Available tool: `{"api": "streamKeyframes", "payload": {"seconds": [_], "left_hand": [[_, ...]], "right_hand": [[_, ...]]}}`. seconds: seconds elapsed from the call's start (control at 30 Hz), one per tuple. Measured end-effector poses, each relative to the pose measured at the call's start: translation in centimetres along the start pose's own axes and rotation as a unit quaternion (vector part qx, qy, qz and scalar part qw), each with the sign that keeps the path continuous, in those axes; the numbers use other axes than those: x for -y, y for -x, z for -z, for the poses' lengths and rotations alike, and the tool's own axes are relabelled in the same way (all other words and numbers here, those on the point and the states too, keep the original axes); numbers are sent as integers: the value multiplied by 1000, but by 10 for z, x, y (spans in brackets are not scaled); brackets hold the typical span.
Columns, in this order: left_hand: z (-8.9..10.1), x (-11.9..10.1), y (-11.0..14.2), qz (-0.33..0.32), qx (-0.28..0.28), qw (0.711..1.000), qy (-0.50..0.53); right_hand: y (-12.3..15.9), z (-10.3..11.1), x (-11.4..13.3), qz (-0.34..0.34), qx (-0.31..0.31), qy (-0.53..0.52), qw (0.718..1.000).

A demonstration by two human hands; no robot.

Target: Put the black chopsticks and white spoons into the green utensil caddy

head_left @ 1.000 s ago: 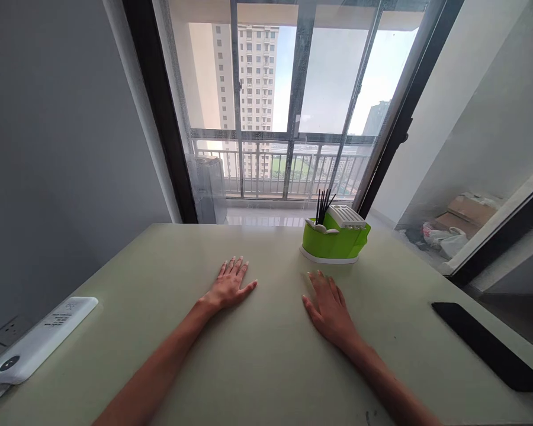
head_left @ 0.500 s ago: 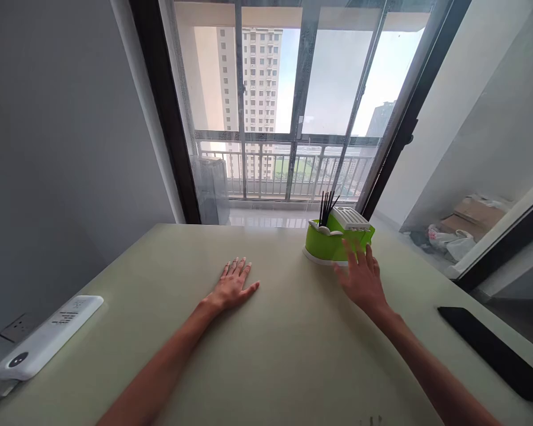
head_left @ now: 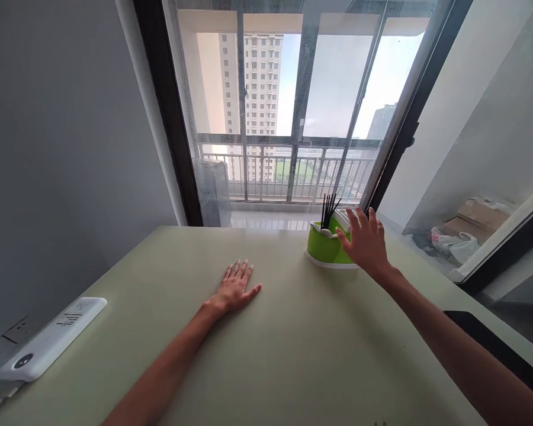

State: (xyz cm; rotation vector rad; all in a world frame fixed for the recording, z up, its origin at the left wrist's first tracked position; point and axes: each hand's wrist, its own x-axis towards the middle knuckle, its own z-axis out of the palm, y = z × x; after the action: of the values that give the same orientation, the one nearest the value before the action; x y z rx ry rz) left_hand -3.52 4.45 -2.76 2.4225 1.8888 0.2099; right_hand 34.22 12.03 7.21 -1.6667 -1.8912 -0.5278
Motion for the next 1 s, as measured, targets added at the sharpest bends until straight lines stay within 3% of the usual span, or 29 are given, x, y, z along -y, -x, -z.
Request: {"api": "streamKeyframes", "payload": {"seconds": [0.13, 0.3, 0.47, 0.7, 1.0], "left_hand": [[0, -1, 1, -3, 0, 1000, 2], [2, -2, 3, 3, 12, 1000, 2], [-1, 0, 2, 0, 6, 1000, 9], [-2, 0, 2, -4, 7, 1000, 14], [3, -6, 3, 3, 13, 1000, 4]], "right_hand": [[-33, -10, -6, -30, 21, -9, 999], [-65, -26, -14, -87, 127, -22, 988], [-77, -39, -18, -114, 197, -17, 974], [-77, -42, -19, -121, 218, -15, 968], [-74, -40, -12, -129, 202, -7, 971]]}}
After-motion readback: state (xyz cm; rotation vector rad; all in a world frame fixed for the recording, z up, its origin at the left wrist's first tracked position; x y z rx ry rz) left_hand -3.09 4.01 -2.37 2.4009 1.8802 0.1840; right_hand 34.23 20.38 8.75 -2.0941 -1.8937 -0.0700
